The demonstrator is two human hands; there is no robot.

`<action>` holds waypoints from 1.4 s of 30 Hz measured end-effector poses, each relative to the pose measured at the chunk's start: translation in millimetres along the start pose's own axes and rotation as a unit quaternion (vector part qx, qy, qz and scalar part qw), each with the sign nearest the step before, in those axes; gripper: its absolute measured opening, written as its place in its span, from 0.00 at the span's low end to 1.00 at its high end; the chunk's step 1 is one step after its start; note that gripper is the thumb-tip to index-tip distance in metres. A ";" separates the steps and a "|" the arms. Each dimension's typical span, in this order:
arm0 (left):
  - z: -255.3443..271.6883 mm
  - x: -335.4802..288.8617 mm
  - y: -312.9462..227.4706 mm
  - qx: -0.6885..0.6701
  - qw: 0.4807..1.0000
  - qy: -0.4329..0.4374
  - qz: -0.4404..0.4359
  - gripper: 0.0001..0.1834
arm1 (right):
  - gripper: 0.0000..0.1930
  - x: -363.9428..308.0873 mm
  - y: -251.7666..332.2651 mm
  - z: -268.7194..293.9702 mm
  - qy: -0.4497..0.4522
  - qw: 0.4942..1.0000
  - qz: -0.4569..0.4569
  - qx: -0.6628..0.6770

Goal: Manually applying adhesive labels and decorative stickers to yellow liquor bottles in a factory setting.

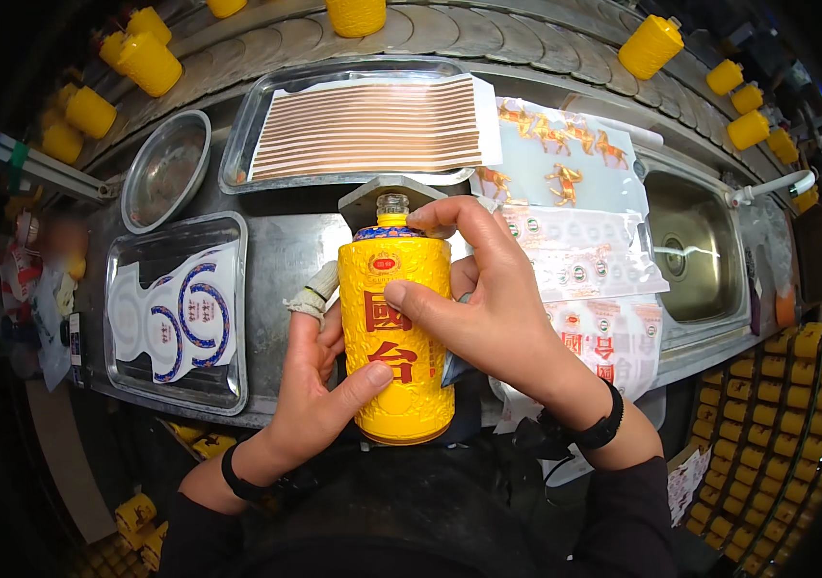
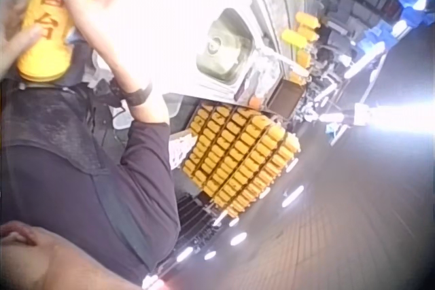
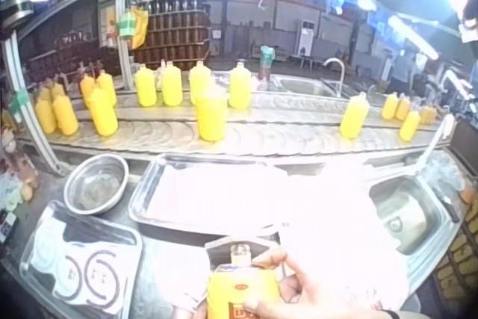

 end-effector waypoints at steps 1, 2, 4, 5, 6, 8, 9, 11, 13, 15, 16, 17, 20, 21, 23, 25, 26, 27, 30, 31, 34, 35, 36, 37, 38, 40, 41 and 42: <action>0.0 0.2 -0.4 0.000 1.000 0.000 0.001 0.45 | 0.24 0.2 -0.2 0.5 -0.003 1.000 0.002 0.001; 0.0 0.4 -1.6 0.001 1.000 0.000 -0.001 0.46 | 0.24 0.6 0.0 0.6 -0.003 1.000 0.001 0.001; 0.0 1.1 -1.4 0.002 1.000 0.001 -0.002 0.46 | 0.22 1.6 3.0 2.2 -0.010 1.000 0.009 0.014; 0.1 1.3 -0.5 -0.003 1.000 0.002 -0.001 0.46 | 0.22 2.0 2.9 1.8 -0.011 1.000 0.008 0.014; 0.3 1.1 0.5 -0.007 1.000 0.002 0.000 0.46 | 0.22 2.4 2.7 1.1 -0.014 1.000 0.010 0.010; 0.4 0.9 0.2 -0.013 1.000 0.001 0.004 0.46 | 0.21 2.7 1.5 1.4 -0.017 1.000 0.010 0.006; 0.9 0.9 0.2 -0.019 1.000 -0.001 0.007 0.46 | 0.20 3.0 -0.3 1.6 -0.018 1.000 0.005 0.000; 1.5 0.7 1.4 -0.012 1.000 -0.002 0.005 0.46 | 0.19 3.1 -2.1 1.0 -0.018 1.000 -0.001 -0.005; 0.9 0.8 1.4 -0.005 1.000 -0.002 0.003 0.46 | 0.19 2.3 -0.6 1.6 -0.029 0.999 0.007 0.012; 0.1 1.5 -1.4 -0.015 1.000 -0.005 -0.004 0.46 | 0.19 1.9 -3.3 1.1 -0.032 0.999 0.013 0.001; 0.2 1.5 -1.1 -0.015 1.000 -0.005 -0.004 0.46 | 0.19 1.7 -3.6 1.3 -0.035 0.999 0.019 -0.009; 0.5 1.3 -0.3 -0.016 1.000 -0.007 0.000 0.46 | 0.19 1.7 -4.0 0.9 -0.035 0.999 0.018 -0.009; 0.1 1.1 1.2 -0.017 1.000 -0.004 0.006 0.46 | 0.19 1.1 -2.7 1.9 -0.039 0.999 0.014 -0.001; 0.2 0.8 2.0 -0.016 1.000 -0.003 0.007 0.46 | 0.18 1.5 0.1 1.7 -0.038 0.999 0.018 0.009; 0.3 0.7 2.1 -0.015 1.000 -0.003 0.004 0.45 | 0.18 2.2 0.4 2.0 -0.037 0.999 0.021 0.019; 0.9 0.8 2.8 -0.015 1.000 -0.004 0.002 0.45 | 0.16 2.6 -2.8 1.7 -0.024 0.999 0.024 0.006; 1.4 1.0 3.0 0.007 1.000 0.002 -0.005 0.45 | 0.16 4.1 -6.0 1.1 -0.023 0.999 0.022 0.006; 0.9 0.9 2.7 0.029 0.999 0.009 -0.012 0.45 | 0.16 5.4 -9.7 0.4 -0.027 0.998 0.021 0.052; 1.6 0.7 2.2 0.033 0.999 0.004 -0.018 0.45 | 0.13 5.1 -14.7 -0.4 -0.025 0.991 0.023 0.128; 0.6 0.6 1.6 0.033 0.999 0.005 -0.019 0.45 | 0.13 5.2 -14.3 0.5 -0.027 0.991 0.031 0.127; 3.9 -0.2 -1.7 -0.029 0.999 -0.020 -0.023 0.41 | 0.13 4.5 -14.5 2.6 -0.027 0.992 0.039 0.118; 5.7 1.6 -0.4 -0.045 0.999 -0.019 -0.006 0.40 | 0.13 4.3 -14.2 2.9 -0.025 0.993 0.040 0.111; 7.2 3.4 1.7 -0.060 0.998 -0.019 0.011 0.38 | 0.13 3.7 -13.8 2.9 -0.024 0.993 0.039 0.111; 6.5 6.4 -3.8 -0.071 0.997 -0.018 0.022 0.35 | 0.13 3.2 -13.6 2.7 -0.022 0.993 0.030 0.111; 6.1 10.1 -5.9 -0.071 0.997 -0.019 0.024 0.35 | 0.13 3.2 -14.6 2.5 -0.020 0.993 0.021 0.110; 6.3 18.4 -9.0 -0.129 0.990 -0.034 0.034 0.33 | 0.13 4.2 -12.9 3.3 -0.026 0.993 0.042 0.108; 7.7 21.0 -11.2 -0.116 0.992 -0.042 0.029 0.31 | 0.13 3.5 -12.3 3.2 -0.030 0.993 0.040 0.103; 7.9 22.9 -11.6 -0.116 0.992 -0.041 0.029 0.31 | 0.13 3.1 -12.3 3.6 -0.034 0.994 0.039 0.097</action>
Point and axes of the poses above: each hand's wrist, its own x-axis towards the middle knuckle, its own z-axis out of the back of the hand, y = z × x, the point moved 9 cm from there along x, towards the middle knuckle, and after that the axes turned 2 degrees about z, right-handed, at the moved point
